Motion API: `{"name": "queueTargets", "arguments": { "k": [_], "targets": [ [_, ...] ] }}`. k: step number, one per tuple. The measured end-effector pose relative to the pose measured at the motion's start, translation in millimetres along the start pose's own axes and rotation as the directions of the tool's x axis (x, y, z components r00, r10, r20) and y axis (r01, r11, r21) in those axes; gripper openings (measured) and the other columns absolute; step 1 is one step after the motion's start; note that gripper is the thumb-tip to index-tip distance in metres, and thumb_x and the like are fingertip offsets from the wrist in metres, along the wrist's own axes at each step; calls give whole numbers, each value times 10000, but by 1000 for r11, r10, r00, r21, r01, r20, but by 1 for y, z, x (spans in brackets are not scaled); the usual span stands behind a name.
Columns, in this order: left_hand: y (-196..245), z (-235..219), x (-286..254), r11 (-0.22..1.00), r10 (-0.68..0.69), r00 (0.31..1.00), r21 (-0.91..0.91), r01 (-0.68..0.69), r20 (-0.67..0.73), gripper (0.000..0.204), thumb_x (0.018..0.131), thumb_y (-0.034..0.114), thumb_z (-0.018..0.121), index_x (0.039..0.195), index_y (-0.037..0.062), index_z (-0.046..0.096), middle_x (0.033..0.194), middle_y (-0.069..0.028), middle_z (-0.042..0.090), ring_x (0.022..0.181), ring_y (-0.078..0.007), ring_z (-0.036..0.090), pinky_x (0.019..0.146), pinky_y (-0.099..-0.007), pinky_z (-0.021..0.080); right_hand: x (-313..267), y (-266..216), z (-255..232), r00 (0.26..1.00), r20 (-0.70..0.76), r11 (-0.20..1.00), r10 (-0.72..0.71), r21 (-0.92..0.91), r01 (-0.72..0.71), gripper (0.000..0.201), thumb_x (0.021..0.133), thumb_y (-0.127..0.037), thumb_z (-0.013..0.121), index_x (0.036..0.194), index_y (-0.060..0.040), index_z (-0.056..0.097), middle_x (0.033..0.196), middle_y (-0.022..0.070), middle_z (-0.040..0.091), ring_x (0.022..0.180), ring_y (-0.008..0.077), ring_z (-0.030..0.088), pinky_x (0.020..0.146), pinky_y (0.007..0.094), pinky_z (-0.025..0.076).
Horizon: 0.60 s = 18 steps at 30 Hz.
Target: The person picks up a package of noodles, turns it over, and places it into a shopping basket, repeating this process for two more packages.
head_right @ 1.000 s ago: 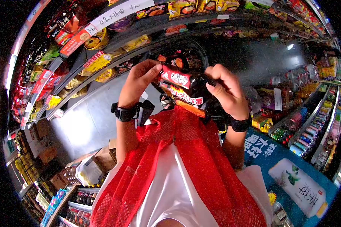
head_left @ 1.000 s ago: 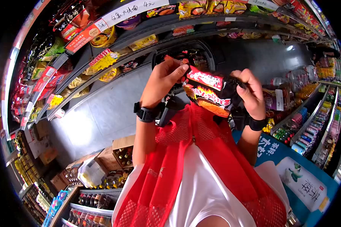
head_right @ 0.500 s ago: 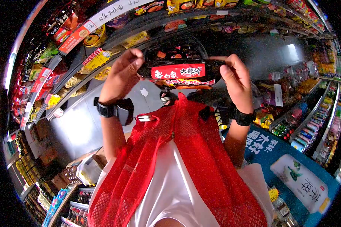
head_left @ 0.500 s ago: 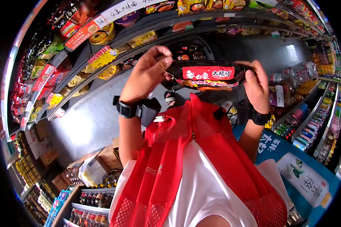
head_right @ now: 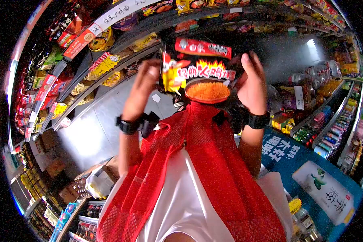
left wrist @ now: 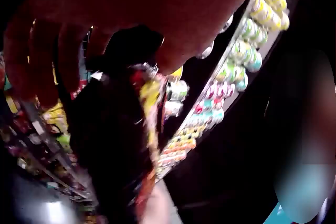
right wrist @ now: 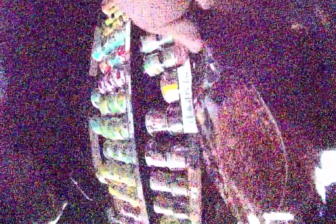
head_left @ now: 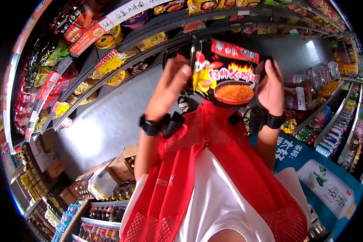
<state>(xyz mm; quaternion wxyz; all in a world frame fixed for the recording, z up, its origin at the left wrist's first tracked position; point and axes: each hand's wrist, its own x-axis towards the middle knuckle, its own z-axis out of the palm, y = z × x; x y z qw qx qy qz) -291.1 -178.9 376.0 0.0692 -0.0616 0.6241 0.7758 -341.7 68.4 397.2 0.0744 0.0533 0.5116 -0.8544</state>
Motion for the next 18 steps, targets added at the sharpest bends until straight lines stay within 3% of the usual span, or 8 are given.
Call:
{"name": "queueTargets", "arguments": {
  "k": [2, 3, 7, 9, 11, 13, 15, 18],
  "targets": [
    [-19, 5, -10, 990, -142, 990, 8, 142, 22, 290, 919, 332, 466, 910, 42, 450, 702, -28, 495, 593, -72, 453, 515, -205, 369, 5, 1, 1, 999, -36, 999, 33, 35, -32, 143, 886, -197, 536, 957, -73, 525, 881, 31, 576, 810, 132, 570, 742, 292, 459],
    [-32, 4, -11, 992, -111, 992, -48, 114, 60, 361, 925, 350, 436, 1042, 8, 451, 656, -36, 507, 542, -102, 478, 491, -242, 401, 8, 2, 5, 998, -51, 998, 46, 54, -43, 126, 889, -198, 530, 939, -83, 523, 871, 30, 577, 801, 135, 574, 734, 297, 463],
    [-35, 15, -18, 972, -72, 991, -229, 45, -112, 281, 940, 291, 417, 994, 22, 476, 601, -39, 485, 500, -120, 477, 470, -247, 392, 9, 12, 5, 992, 89, 980, 87, 170, -102, 102, 901, -216, 510, 923, -117, 506, 864, -16, 513, 832, 106, 527, 753, 296, 436],
    [-24, 12, -21, 931, -52, 982, -365, -18, -181, 247, 945, 274, 405, 913, 36, 464, 595, -36, 475, 496, -140, 474, 483, -277, 396, 5, 22, 8, 985, 164, 996, 53, 60, -64, 298, 904, -229, 500, 1157, -91, 424, 978, -7, 489, 901, 128, 516, 776, 327, 442],
    [-16, 5, -21, 830, -3, 987, -550, -88, -163, 228, 953, 253, 384, 909, 40, 451, 621, -48, 523, 529, -135, 511, 514, -262, 439, -4, 25, 15, 981, 153, 964, 122, -255, -80, 455, 906, -239, 497, 1301, -96, 322, 1071, 32, 504, 971, 151, 520, 787, 337, 470],
    [-14, 0, -22, 792, 2, 986, -601, -103, -168, 231, 953, 250, 381, 895, 40, 459, 626, -60, 535, 544, -155, 535, 535, -270, 453, -7, 34, 15, 944, 261, 958, 202, -254, -135, 542, 907, -218, 492, 1367, -106, 229, 1159, 80, 491, 992, 165, 524, 770, 352, 507],
    [-12, -3, -25, 860, 4, 982, -501, -101, -191, 243, 949, 246, 396, 875, 29, 475, 667, -48, 543, 586, -137, 538, 552, -271, 459, -9, 38, 22, 922, 317, 974, 224, -92, -205, 545, 907, -172, 486, 1373, -95, 213, 1127, 83, 513, 930, 157, 551, 722, 335, 525],
    [-10, -8, -27, 954, -20, 963, -293, -62, -268, 230, 939, 220, 428, 856, 14, 489, 750, -34, 545, 663, -107, 535, 628, -295, 503, -8, 44, 18, 943, 303, 984, 138, -146, -97, 526, 896, -73, 463, 1366, -76, 226, 1090, 91, 531, 833, 141, 574, 663, 303, 535]
  ]
}}
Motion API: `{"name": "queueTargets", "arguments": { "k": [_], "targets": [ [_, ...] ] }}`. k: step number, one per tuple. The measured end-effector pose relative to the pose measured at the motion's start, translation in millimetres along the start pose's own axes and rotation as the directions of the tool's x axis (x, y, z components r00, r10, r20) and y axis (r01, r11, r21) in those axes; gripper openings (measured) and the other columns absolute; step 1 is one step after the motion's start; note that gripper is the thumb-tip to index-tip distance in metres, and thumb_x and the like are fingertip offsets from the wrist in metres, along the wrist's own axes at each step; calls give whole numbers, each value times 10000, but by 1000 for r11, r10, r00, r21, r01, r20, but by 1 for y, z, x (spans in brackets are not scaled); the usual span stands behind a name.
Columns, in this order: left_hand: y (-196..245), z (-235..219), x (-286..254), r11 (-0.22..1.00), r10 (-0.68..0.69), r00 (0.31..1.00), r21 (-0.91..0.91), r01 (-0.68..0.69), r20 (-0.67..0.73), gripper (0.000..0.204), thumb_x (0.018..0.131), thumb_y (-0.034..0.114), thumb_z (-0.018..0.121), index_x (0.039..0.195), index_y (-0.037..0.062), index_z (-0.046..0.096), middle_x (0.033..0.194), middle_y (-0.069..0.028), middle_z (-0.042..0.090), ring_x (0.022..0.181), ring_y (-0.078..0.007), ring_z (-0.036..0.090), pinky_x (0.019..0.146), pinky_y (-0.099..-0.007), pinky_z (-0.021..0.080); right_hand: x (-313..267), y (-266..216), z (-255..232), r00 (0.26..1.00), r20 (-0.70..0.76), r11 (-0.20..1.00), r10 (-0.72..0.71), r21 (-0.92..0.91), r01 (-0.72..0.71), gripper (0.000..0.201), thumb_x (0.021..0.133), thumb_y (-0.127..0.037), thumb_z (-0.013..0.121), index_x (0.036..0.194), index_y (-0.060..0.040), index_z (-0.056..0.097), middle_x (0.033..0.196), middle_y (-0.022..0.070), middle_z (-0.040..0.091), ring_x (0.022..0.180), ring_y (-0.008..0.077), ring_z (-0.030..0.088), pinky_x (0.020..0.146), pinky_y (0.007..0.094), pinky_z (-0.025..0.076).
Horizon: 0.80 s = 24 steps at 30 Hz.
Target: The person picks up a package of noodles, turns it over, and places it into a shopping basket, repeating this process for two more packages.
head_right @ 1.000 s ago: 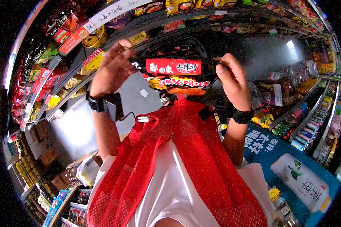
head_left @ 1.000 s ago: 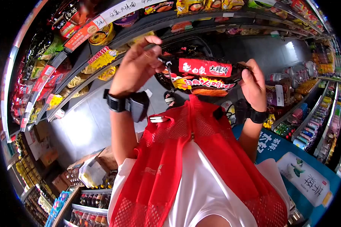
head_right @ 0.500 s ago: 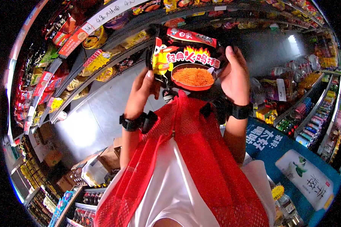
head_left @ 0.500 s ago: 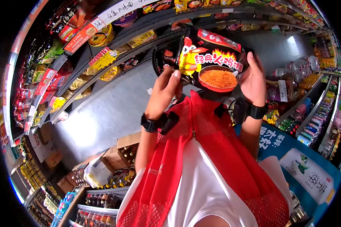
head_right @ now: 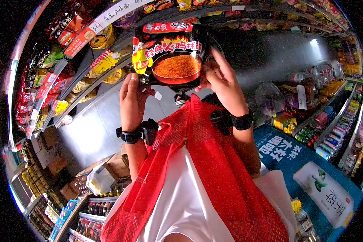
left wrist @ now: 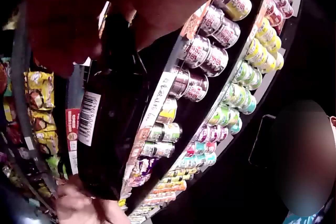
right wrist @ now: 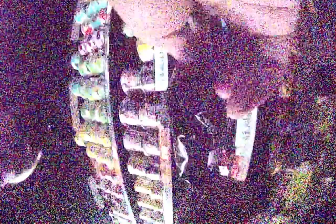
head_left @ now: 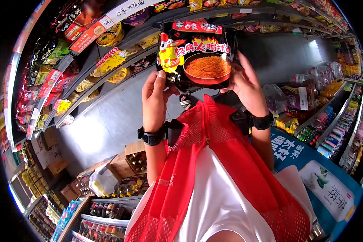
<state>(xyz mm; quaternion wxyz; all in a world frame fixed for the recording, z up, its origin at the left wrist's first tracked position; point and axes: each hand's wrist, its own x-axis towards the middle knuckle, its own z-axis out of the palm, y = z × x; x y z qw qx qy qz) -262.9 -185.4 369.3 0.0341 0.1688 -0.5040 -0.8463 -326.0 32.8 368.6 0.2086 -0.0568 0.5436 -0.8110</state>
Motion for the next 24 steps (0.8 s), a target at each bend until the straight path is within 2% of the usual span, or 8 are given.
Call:
{"name": "queueTargets", "arguments": {
  "k": [3, 4, 7, 14, 16, 17, 20, 24],
  "targets": [
    [-3, 4, -1, 999, 39, 999, -7, -39, -19, 203, 929, 187, 451, 850, 7, 501, 822, -24, 536, 725, -80, 523, 725, -321, 525, 2, -1, 4, 999, -42, 984, -29, -178, 21, 522, 867, 12, 433, 1351, -50, 249, 1017, 83, 543, 751, 119, 569, 650, 279, 534],
    [-5, 0, -1, 999, 26, 1000, -36, -26, -2, 167, 919, 153, 467, 852, 5, 505, 838, -23, 532, 748, -79, 524, 787, -330, 520, 2, 0, 4, 994, -77, 919, -83, -392, 47, 515, 839, 32, 445, 1328, -27, 295, 916, 53, 541, 730, 93, 542, 624, 246, 504],
    [-11, -9, -3, 999, 31, 999, 10, -30, -43, 124, 900, 114, 493, 878, -5, 519, 868, -31, 554, 779, -93, 546, 776, -322, 520, 5, 8, 8, 976, -62, 764, -210, -634, 124, 513, 826, 14, 496, 1310, -19, 330, 827, 22, 527, 698, 72, 514, 594, 220, 462],
    [-10, -13, -8, 990, 74, 997, 120, -73, -7, 144, 878, 57, 492, 984, -36, 525, 958, -71, 588, 862, -136, 583, 779, -320, 518, 6, 8, 13, 956, -39, 828, -292, -510, 232, 480, 814, 15, 518, 1267, -20, 363, 845, 26, 508, 673, 68, 491, 618, 214, 439],
    [-15, -16, -8, 986, 99, 995, 130, -100, 13, 206, 899, 79, 459, 1058, -37, 519, 986, -84, 592, 879, -164, 596, 785, -339, 515, 5, 3, 14, 985, -56, 909, -161, -397, 126, 482, 816, 12, 518, 1268, -30, 358, 854, 18, 498, 697, 61, 483, 617, 207, 428],
    [-15, -17, -8, 988, 99, 995, 119, -99, 6, 194, 902, 85, 455, 1037, -36, 522, 979, -86, 592, 872, -168, 600, 784, -339, 515, 6, 2, 14, 994, -56, 939, -94, -338, 70, 483, 816, 10, 518, 1268, -34, 355, 858, 14, 493, 709, 58, 479, 617, 203, 423],
    [-14, -18, -8, 996, 76, 997, 40, -75, -18, 155, 904, 98, 458, 964, -29, 525, 931, -87, 593, 828, -169, 609, 775, -336, 521, 10, 11, 9, 973, -8, 818, -231, -543, 190, 459, 829, -16, 513, 1267, -39, 376, 849, -7, 486, 720, 50, 468, 602, 193, 407],
    [-19, -27, -10, 994, -30, 999, -109, 27, -22, 117, 894, 106, 493, 899, -9, 516, 843, -88, 596, 728, -170, 623, 730, -329, 541, 10, -8, 0, 991, -114, 904, -69, -428, 14, 406, 838, -43, 506, 1240, -48, 450, 860, -14, 521, 667, 40, 456, 551, 176, 392]
  ]
}}
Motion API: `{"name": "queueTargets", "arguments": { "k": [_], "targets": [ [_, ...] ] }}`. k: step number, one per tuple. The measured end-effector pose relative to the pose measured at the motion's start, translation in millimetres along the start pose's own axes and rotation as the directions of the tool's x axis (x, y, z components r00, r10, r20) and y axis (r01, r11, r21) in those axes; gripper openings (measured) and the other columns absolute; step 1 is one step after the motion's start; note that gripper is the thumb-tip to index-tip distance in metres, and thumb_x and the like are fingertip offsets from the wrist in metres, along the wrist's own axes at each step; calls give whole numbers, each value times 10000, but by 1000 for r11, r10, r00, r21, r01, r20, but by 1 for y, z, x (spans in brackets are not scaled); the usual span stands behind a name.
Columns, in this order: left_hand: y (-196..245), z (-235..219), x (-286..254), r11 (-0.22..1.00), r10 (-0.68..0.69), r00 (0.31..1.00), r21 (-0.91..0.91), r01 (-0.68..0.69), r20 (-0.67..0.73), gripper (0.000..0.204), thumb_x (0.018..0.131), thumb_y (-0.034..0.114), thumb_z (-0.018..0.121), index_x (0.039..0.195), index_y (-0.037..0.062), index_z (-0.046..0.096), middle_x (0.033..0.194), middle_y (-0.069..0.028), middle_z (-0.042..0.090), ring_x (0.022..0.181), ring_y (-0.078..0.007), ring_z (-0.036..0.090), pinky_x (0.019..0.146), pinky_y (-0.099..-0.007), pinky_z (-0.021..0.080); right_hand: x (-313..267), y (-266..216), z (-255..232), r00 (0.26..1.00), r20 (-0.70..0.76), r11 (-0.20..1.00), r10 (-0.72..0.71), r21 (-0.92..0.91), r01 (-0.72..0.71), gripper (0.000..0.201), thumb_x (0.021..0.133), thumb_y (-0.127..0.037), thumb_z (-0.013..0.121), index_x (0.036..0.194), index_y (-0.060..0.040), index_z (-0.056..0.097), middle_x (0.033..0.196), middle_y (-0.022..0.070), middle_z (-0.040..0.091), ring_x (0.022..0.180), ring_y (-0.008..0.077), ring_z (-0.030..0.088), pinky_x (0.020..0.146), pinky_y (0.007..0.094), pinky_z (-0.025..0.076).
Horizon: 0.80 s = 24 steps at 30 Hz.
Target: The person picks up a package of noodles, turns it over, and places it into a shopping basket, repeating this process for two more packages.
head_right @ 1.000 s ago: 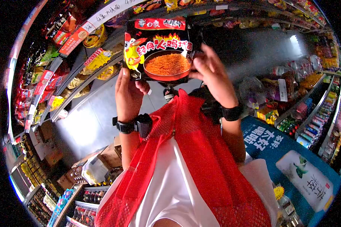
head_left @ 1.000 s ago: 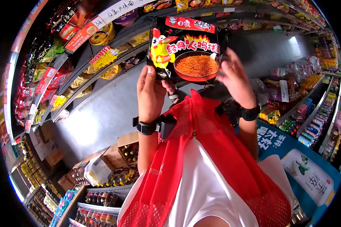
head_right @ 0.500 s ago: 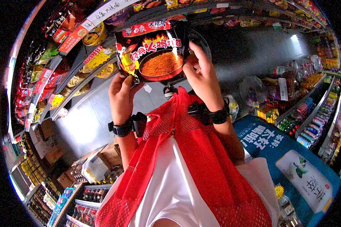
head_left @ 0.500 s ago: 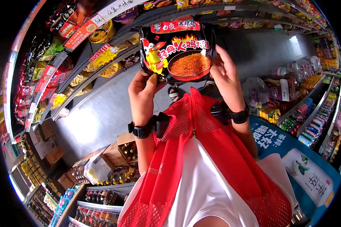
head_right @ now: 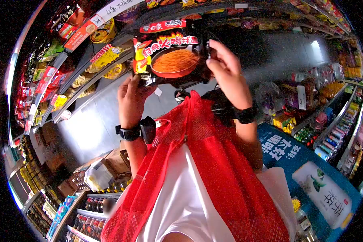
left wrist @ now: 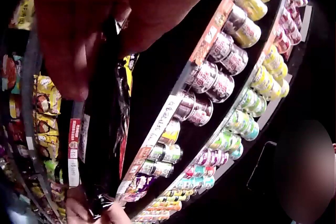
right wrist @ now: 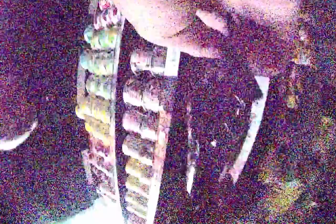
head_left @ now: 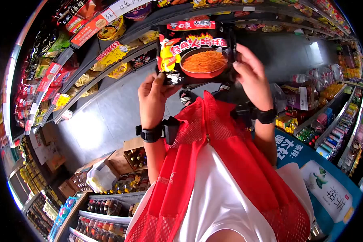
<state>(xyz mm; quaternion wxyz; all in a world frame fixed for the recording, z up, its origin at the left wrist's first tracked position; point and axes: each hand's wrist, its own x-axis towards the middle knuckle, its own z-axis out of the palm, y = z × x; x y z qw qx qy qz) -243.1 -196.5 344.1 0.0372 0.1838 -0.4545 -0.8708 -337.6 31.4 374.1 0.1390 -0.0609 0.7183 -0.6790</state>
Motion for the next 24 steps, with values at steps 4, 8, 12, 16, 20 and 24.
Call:
{"name": "queueTargets", "arguments": {
  "k": [4, 8, 12, 16, 20, 24],
  "targets": [
    [-2, 0, 4, 999, -50, 997, -14, 49, -61, 107, 865, 89, 543, 910, 7, 490, 818, -93, 606, 692, -182, 634, 658, -310, 554, -2, -24, -10, 991, 63, 977, 115, 171, -125, 402, 859, -27, 443, 1259, -70, 442, 868, -7, 535, 514, 17, 396, 400, 187, 363],
    [1, 2, 4, 858, 240, 969, 481, -180, -66, 541, 761, 76, 655, 1200, -8, 350, 1106, -168, 518, 992, -257, 540, 865, -384, 448, -11, -54, 6, 993, 35, 946, 110, 303, -115, 403, 866, -29, 439, 1268, -43, 425, 823, -13, 511, 521, 15, 404, 389, 194, 371],
    [-3, 50, -5, 672, 281, 820, 508, -539, 498, 918, 688, 46, 689, 1386, 23, 93, 1386, -188, 254, 1263, -277, 310, 1036, -354, 263, -19, -62, 45, 972, 232, 1000, 21, 9, -24, 447, 861, -43, 454, 1299, -6, 370, 912, 34, 529, 631, 52, 473, 514, 206, 437],
    [-29, 55, -7, 840, 334, 896, 339, -424, 293, 906, 714, 14, 657, 1395, 45, 59, 1338, -169, 327, 1146, -261, 450, 902, -336, 415, -23, -38, 76, 892, 328, 949, -311, 66, 307, 514, 864, 40, 425, 1355, -45, 300, 953, 7, 441, 584, 33, 451, 520, 167, 409],
    [-8, 62, -15, 956, 236, 965, 149, -252, 117, 739, 748, -8, 600, 1357, 63, 187, 1156, -113, 489, 1019, -200, 513, 850, -312, 446, -38, -90, 61, 913, 358, 959, -193, 264, 100, 438, 888, -60, 420, 1310, 9, 328, 845, 86, 567, 552, 65, 511, 500, 169, 426],
    [-11, 52, -18, 904, 62, 990, -427, -3, 124, 471, 781, 74, 528, 1234, 14, 411, 1139, -93, 537, 1044, -218, 520, 921, -373, 399, -24, -78, 19, 913, -103, 918, -395, -85, 387, 256, 885, -63, 478, 1132, 2, 504, 699, -13, 493, 584, 18, 447, 505, 143, 338]
  ]
}}
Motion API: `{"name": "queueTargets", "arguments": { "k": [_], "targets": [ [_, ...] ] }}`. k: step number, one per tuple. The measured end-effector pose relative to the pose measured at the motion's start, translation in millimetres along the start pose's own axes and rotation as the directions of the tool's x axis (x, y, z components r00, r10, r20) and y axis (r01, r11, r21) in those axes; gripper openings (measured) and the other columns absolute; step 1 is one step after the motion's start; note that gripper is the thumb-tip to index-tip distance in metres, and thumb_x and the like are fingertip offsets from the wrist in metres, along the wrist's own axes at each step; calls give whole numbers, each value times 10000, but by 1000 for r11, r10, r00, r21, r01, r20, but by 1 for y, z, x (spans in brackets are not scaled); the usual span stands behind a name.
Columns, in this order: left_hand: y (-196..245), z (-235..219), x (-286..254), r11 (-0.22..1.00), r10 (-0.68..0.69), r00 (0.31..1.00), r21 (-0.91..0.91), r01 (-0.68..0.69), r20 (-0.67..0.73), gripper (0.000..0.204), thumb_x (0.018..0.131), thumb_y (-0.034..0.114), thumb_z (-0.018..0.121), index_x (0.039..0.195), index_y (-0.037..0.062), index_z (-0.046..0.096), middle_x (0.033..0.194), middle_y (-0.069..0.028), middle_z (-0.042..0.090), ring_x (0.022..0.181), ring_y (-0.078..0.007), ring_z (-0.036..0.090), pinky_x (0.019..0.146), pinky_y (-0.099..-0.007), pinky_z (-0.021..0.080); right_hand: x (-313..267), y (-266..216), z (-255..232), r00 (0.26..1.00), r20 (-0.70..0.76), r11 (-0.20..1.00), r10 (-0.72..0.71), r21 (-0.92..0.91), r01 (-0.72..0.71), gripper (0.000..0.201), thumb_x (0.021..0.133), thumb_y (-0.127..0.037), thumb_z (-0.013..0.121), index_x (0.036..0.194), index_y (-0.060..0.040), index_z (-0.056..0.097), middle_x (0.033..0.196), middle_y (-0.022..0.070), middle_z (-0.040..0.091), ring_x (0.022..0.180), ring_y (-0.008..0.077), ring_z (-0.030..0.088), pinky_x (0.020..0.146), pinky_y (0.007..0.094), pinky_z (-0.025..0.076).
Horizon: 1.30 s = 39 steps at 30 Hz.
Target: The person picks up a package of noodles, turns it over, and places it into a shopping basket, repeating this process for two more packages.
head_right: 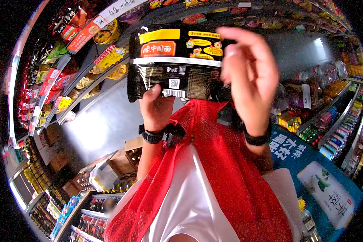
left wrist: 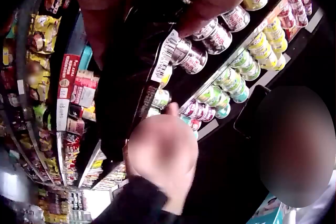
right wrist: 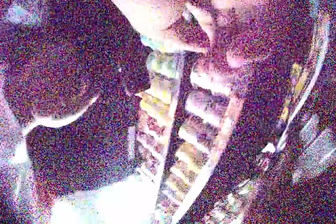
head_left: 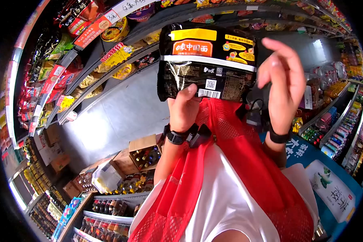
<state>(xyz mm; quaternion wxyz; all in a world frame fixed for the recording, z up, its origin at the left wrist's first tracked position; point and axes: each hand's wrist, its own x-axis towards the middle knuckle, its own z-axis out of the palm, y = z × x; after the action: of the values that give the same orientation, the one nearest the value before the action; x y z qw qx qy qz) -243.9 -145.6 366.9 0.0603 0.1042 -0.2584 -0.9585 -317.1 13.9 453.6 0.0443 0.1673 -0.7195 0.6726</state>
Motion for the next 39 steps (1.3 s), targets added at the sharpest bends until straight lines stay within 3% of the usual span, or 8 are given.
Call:
{"name": "queueTargets", "arguments": {
  "k": [1, 3, 7, 13, 20, 28, 35, 39],
  "targets": [
    [2, -1, 1, 1000, -20, 999, 3, 20, 25, 497, 766, 161, 544, 1231, 30, 425, 1172, -88, 535, 1094, -237, 501, 964, -408, 362, 3, 14, -3, 992, -95, 990, -85, -123, 73, 236, 888, -56, 478, 1119, -18, 510, 784, -5, 493, 647, 10, 424, 542, 129, 326],
    [4, 1, 1, 996, -26, 999, -86, 29, 36, 506, 769, 195, 534, 1237, 34, 426, 1200, -94, 520, 1128, -248, 475, 985, -421, 335, -1, 16, 5, 986, -167, 986, -3, -166, -25, 223, 897, -98, 482, 1108, -34, 514, 844, -10, 484, 698, 16, 403, 573, 153, 342],
    [2, 5, 2, 974, 20, 995, -228, 3, 98, 484, 900, 341, 427, 1270, 30, 393, 1248, -93, 475, 1160, -241, 439, 1003, -427, 304, -12, 27, -8, 882, 35, 877, 470, 91, -471, 338, 905, -267, 498, 1136, -20, 503, 947, 10, 561, 859, 72, 495, 787, 220, 392],
    [4, 9, -2, 950, -46, 993, -301, 78, 112, 573, 913, 481, 329, 1280, 44, 383, 1267, -96, 457, 1166, -264, 429, 1001, -441, 301, -12, 35, -5, 904, 96, 845, 417, 326, -424, 360, 891, -246, 526, 1138, 15, 502, 1033, 48, 579, 937, 103, 523, 823, 225, 391],
    [7, 15, -4, 930, -58, 989, -354, 104, 139, 547, 917, 456, 315, 1302, 73, 380, 1307, -88, 435, 1199, -264, 411, 1013, -449, 278, -18, 46, -9, 957, 33, 956, 287, -73, -284, 354, 910, -212, 468, 1166, 32, 479, 1099, 101, 568, 998, 147, 550, 862, 270, 419],
    [5, -1, -6, 926, -40, 984, -362, 103, 175, 480, 905, 362, 361, 1279, 66, 417, 1281, -92, 469, 1193, -264, 424, 1023, -440, 274, -17, 46, -7, 884, 133, 826, 448, 319, -466, 374, 905, -207, 498, 1197, 24, 461, 1114, 81, 547, 1023, 118, 512, 865, 233, 390],
    [3, -3, -9, 920, -24, 989, -384, 80, 148, 477, 903, 359, 371, 1276, 67, 420, 1282, -91, 470, 1192, -266, 425, 1025, -438, 271, -18, 55, -8, 932, 106, 938, 346, -76, -339, 372, 922, -222, 431, 1207, 16, 437, 1132, 100, 555, 1045, 167, 537, 877, 293, 426],
    [4, -2, -11, 913, -25, 986, -398, 89, 164, 482, 906, 369, 361, 1277, 65, 418, 1280, -91, 470, 1189, -267, 426, 1023, -442, 270, -18, 57, -8, 921, 116, 923, 372, 56, -380, 367, 923, -224, 423, 1199, 16, 442, 1132, 104, 556, 1048, 175, 537, 883, 300, 422]
  ]
}}
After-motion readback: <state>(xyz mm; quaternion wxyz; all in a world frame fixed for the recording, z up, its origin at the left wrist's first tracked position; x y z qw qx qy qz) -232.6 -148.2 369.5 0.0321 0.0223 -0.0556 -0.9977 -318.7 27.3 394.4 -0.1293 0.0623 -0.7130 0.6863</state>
